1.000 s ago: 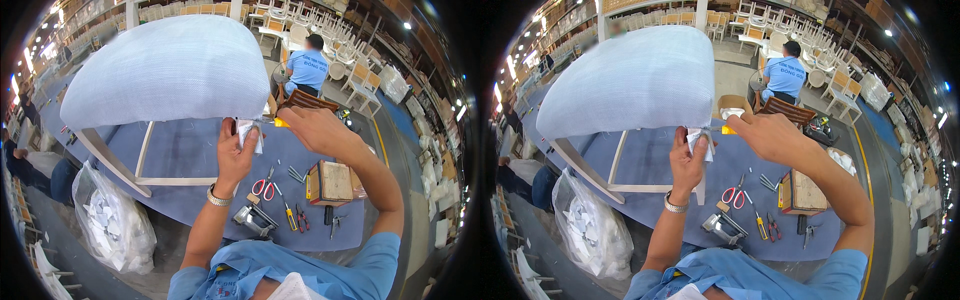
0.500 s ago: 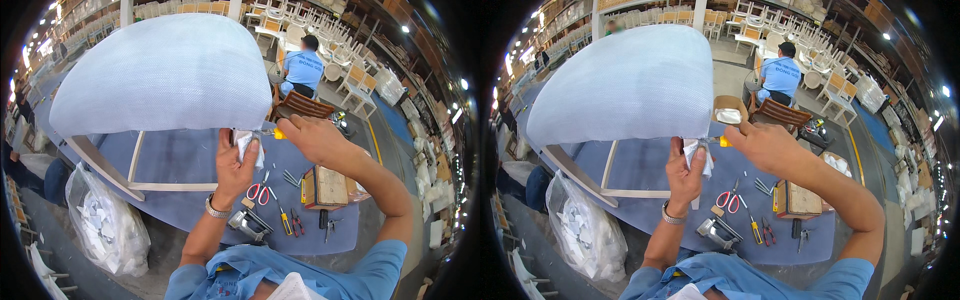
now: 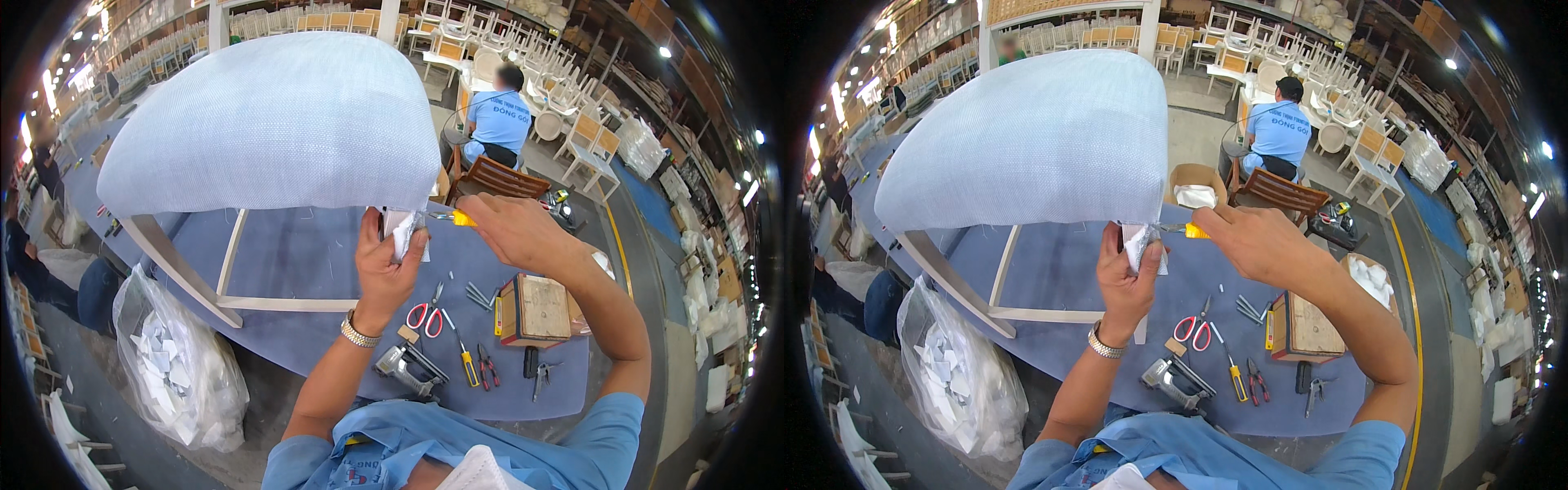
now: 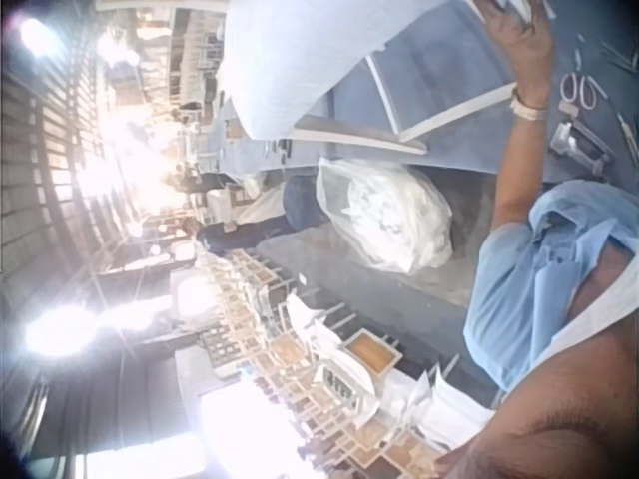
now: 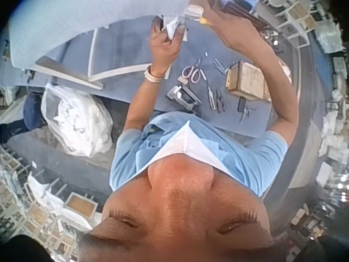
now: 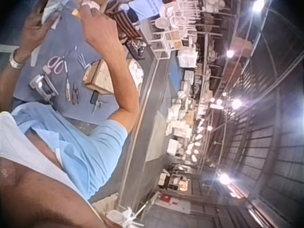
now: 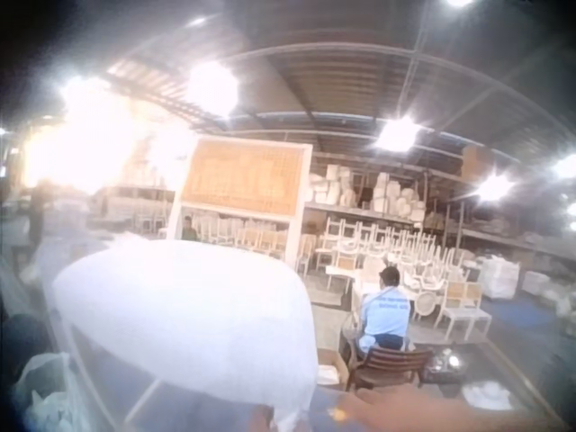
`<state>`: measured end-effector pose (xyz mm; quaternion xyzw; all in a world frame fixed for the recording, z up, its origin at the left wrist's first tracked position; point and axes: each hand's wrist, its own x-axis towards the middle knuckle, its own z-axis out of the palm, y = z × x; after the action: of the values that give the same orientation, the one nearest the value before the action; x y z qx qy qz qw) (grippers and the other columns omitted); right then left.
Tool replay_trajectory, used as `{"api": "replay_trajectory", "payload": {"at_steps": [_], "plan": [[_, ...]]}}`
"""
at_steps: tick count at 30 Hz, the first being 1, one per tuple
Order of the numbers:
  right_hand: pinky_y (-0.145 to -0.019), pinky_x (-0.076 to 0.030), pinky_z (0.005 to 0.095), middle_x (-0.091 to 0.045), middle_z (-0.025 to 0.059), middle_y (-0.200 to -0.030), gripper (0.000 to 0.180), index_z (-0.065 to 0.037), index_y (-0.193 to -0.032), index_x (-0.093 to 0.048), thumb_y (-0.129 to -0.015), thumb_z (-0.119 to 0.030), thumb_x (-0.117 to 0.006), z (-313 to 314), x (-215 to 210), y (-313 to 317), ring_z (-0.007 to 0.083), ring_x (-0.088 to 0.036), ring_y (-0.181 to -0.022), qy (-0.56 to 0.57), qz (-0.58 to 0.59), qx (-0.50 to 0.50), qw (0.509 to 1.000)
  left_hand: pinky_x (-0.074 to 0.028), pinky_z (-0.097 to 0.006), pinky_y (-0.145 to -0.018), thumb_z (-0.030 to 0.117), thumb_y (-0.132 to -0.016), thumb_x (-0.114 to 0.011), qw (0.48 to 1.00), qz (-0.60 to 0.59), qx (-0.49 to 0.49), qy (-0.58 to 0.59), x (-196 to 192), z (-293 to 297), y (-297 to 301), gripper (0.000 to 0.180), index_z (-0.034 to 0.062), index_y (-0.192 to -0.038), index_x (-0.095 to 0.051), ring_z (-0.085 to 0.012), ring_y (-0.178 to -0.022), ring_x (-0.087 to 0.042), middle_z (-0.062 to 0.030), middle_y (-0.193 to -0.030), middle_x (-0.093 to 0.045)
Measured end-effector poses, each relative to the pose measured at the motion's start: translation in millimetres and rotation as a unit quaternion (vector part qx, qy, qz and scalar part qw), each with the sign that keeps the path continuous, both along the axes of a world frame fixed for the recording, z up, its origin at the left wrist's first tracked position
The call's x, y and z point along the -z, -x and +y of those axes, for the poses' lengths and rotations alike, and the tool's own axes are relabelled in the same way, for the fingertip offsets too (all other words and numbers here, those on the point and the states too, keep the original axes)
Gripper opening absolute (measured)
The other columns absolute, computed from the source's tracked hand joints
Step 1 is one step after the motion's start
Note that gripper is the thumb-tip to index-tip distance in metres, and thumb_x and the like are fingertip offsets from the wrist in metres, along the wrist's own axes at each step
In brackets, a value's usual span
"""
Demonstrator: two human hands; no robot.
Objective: The person staples light blue fabric to the underside of a white chair frame using a pneumatic staple gun. They repeatedly pull the fabric taut, staple it, trim excess with scissors, and tuck edges with a yellow tool. The chair remains upside down on a blue workbench throughout.
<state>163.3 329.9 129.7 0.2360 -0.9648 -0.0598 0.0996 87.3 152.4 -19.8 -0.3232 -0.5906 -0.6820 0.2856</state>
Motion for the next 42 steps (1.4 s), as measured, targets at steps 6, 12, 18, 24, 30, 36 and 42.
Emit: {"api": "replay_trajectory", "payload": {"at_steps": [6, 12, 18, 24, 30, 36, 42], "plan": [[-0.066, -0.052, 0.0467, -0.062, 0.0153, -0.096, 0.024, -0.004, -0.113, -0.047, -0.091, -0.007, -0.055, 5, 2, 4, 0.0364, -0.066, -0.085, 0.004, -0.007, -0.008, 1.0, -0.052, -0.03, -0.074, 0.019, -0.097, -0.067, 1.0, 0.024, 0.007, 0.002, -2, -3, 1, 0.024, -0.0028, -0.091, -0.074, -0.0195, -0.101, -0.057, -0.0138, -0.107, -0.057], [-0.067, -0.052, 0.0482, -0.063, 0.018, -0.094, 0.028, -0.006, -0.118, -0.047, -0.092, -0.01, -0.057, 10, 0, 10, 0.039, -0.065, -0.086, 0.025, -0.055, 0.009, 0.998, -0.049, -0.03, -0.078, 0.019, -0.098, -0.066, 0.995, -0.058, 0.077, -0.017, -8, -7, -2, 0.028, -0.0018, -0.084, -0.077, -0.0177, -0.102, -0.053, -0.0131, -0.114, -0.056], [-0.065, -0.052, 0.0477, -0.063, 0.018, -0.092, 0.027, -0.005, -0.117, -0.047, -0.092, -0.011, -0.058, 4, -6, 13, 0.0397, -0.065, -0.083, 0.015, -0.082, 0.022, 0.996, -0.05, -0.03, -0.076, 0.016, -0.098, -0.064, 0.992, -0.079, 0.091, -0.027, -11, -9, -4, 0.028, -0.003, -0.081, -0.076, -0.0175, -0.102, -0.053, -0.0129, -0.113, -0.054], [-0.061, -0.052, 0.0471, -0.06, 0.0165, -0.092, 0.021, -0.003, -0.109, -0.045, -0.09, -0.006, -0.054, 4, -1, 9, 0.0382, -0.065, -0.081, -0.02, -0.047, 0.02, 0.998, -0.048, -0.031, -0.075, 0.016, -0.098, -0.062, 0.992, -0.081, 0.096, -0.018, -16, -8, -11, 0.031, -0.0034, -0.076, -0.073, -0.0187, -0.101, -0.052, -0.015, -0.112, -0.057], [-0.062, -0.052, 0.0457, -0.059, 0.0162, -0.091, 0.021, -0.003, -0.106, -0.045, -0.088, -0.005, -0.053, -7, -3, -1, 0.0376, -0.065, -0.081, -0.028, -0.026, 0.046, 0.998, -0.049, -0.032, -0.076, 0.016, -0.097, -0.062, 0.998, 0.023, 0.039, 0.043, -4, -12, -2, 0.028, -0.0027, -0.08, -0.073, -0.02, -0.1, -0.053, -0.0172, -0.109, -0.06], [-0.061, -0.052, 0.0395, -0.062, 0.013, -0.089, 0.027, -0.003, -0.115, -0.055, -0.09, -0.009, -0.06, 2, 11, -14, 0.033, -0.065, -0.07, 0.119, 0.098, -0.053, 0.987, -0.054, -0.031, -0.08, 0.016, -0.099, -0.059, 0.995, -0.07, 0.071, 0.014, 19, -30, -7, 0.024, -0.0039, -0.102, -0.072, -0.0203, -0.109, -0.058, -0.0173, -0.12, -0.06], [-0.057, -0.046, 0.0256, -0.059, 0.0009, -0.076, 0.029, -0.004, -0.12, -0.062, -0.093, -0.015, -0.066, 47, 207, -57, 0.0093, -0.056, -0.061, 0.582, -0.07, 0.255, 0.769, -0.054, -0.033, -0.083, 0.027, -0.1, -0.062, 0.946, -0.322, 0.018, -0.018, 158, -94, -47, 0.032, -0.0027, -0.101, -0.075, -0.0184, -0.101, -0.065, -0.0139, -0.118, -0.066]]}}
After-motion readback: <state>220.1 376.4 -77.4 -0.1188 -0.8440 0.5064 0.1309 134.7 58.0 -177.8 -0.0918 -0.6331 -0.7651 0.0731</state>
